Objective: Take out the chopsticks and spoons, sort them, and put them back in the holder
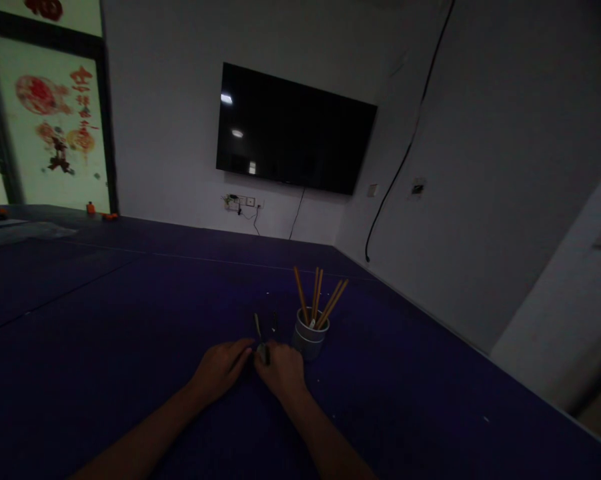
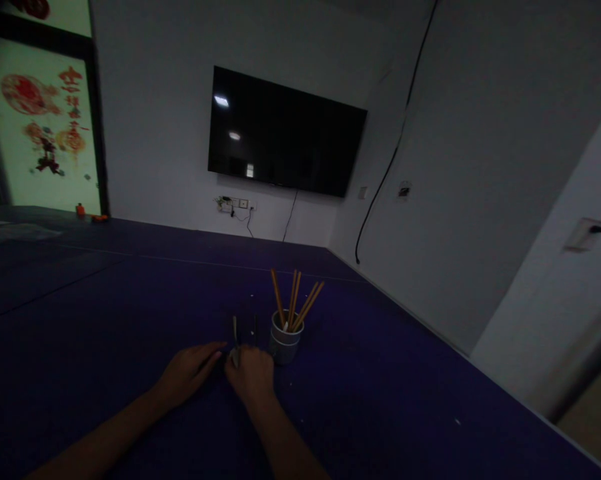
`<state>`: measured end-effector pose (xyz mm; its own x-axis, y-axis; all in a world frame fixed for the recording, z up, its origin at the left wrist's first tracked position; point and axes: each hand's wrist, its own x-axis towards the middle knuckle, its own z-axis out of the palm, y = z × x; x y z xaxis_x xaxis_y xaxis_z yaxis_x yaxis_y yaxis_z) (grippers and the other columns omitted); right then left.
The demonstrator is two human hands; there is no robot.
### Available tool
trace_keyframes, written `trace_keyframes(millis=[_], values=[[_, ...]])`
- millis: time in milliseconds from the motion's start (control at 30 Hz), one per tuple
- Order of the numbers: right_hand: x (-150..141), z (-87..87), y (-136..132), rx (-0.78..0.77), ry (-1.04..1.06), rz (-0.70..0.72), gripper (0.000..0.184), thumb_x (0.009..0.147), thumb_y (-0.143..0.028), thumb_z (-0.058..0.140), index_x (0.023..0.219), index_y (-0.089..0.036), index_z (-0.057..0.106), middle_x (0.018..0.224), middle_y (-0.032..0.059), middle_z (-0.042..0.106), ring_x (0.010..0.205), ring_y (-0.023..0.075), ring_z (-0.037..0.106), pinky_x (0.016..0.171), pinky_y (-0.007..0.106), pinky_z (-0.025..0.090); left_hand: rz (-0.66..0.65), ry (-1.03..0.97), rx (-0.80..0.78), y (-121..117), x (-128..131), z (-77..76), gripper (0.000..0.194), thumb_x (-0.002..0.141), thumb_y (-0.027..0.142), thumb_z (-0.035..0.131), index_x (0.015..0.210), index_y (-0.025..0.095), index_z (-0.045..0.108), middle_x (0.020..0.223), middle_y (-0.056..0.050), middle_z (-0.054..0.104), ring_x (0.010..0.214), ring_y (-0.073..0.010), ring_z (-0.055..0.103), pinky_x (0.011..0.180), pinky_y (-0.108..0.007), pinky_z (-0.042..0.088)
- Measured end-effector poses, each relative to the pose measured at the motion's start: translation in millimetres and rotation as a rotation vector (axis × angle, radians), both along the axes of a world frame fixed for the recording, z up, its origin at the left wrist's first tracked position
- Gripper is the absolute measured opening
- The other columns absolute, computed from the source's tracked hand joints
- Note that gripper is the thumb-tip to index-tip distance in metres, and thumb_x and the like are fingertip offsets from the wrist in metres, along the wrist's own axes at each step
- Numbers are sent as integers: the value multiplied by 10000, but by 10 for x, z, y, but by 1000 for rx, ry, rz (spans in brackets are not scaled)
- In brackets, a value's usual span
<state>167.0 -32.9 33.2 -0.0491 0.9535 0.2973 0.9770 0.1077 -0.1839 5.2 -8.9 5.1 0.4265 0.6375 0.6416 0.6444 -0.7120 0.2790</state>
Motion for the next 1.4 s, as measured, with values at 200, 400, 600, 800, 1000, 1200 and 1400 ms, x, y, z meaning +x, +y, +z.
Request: trace_keyframes(millis=[200, 400, 600, 800, 1000, 1200, 1400], values=[[-2, 4, -45, 133, 137, 136, 217, 839, -350, 522, 963, -232, 655, 821, 26, 723, 752, 179, 677, 632, 231, 427, 68, -49, 22, 6, -22, 46, 380, 951, 359, 305, 997, 215, 653, 946, -36, 734, 836, -171, 696, 751, -296, 555], [6, -24, -51, 146, 202, 335, 322, 864, -313, 496, 1169, -237, 562, 898, 20, 713, 786, 174, 671, 677, 246, 461, 57, -89, 55, -19, -33, 59, 378, 947, 369, 331, 1198, 197, 555, 1059, -58, 703, 924, -177, 679, 797, -307, 556], [4, -78, -22, 164, 184, 466, 391, 879, -238, 457, 1269, -207, 475, 1140, 85, 649, 1004, 211, 628, 836, 334, 488, -22, -106, 209, -21, -31, 44, 337, 945, 317, 355, 1179, 189, 560, 1073, -82, 681, 977, -177, 658, 827, -290, 551], [-1, -91, -27, 203, 94, 462, 361, 923, -269, 399, 1257, -184, 504, 1125, 103, 653, 973, 222, 639, 817, 351, 505, 14, -138, 292, 3, -17, 56, 309, 948, 282, 348, 1096, 192, 603, 1016, -77, 664, 908, -156, 664, 782, -267, 565], [28, -131, -49, 380, 168, 377, 393, 930, -402, 427, 1225, -185, 572, 978, 89, 699, 861, 199, 663, 770, 305, 504, 0, -73, 284, 16, -35, 43, 306, 948, 262, 321, 1044, 203, 605, 1050, -70, 660, 906, -139, 663, 729, -230, 563], [53, -87, -97, 483, 300, 432, 390, 962, -397, 372, 1177, -183, 618, 927, 80, 714, 822, 167, 671, 758, 266, 506, -37, 70, 265, 78, -46, -68, 324, 938, 206, 282, 1030, 188, 592, 928, -72, 691, 796, -156, 676, 697, -257, 559], [17, -41, -119, 473, 317, 530, 392, 979, -342, 310, 1041, -202, 671, 971, 70, 716, 861, 152, 672, 785, 260, 517, -71, 98, 204, 62, -26, -97, 305, 935, 207, 291, 997, 189, 588, 841, -56, 688, 708, -155, 664, 640, -253, 549]])
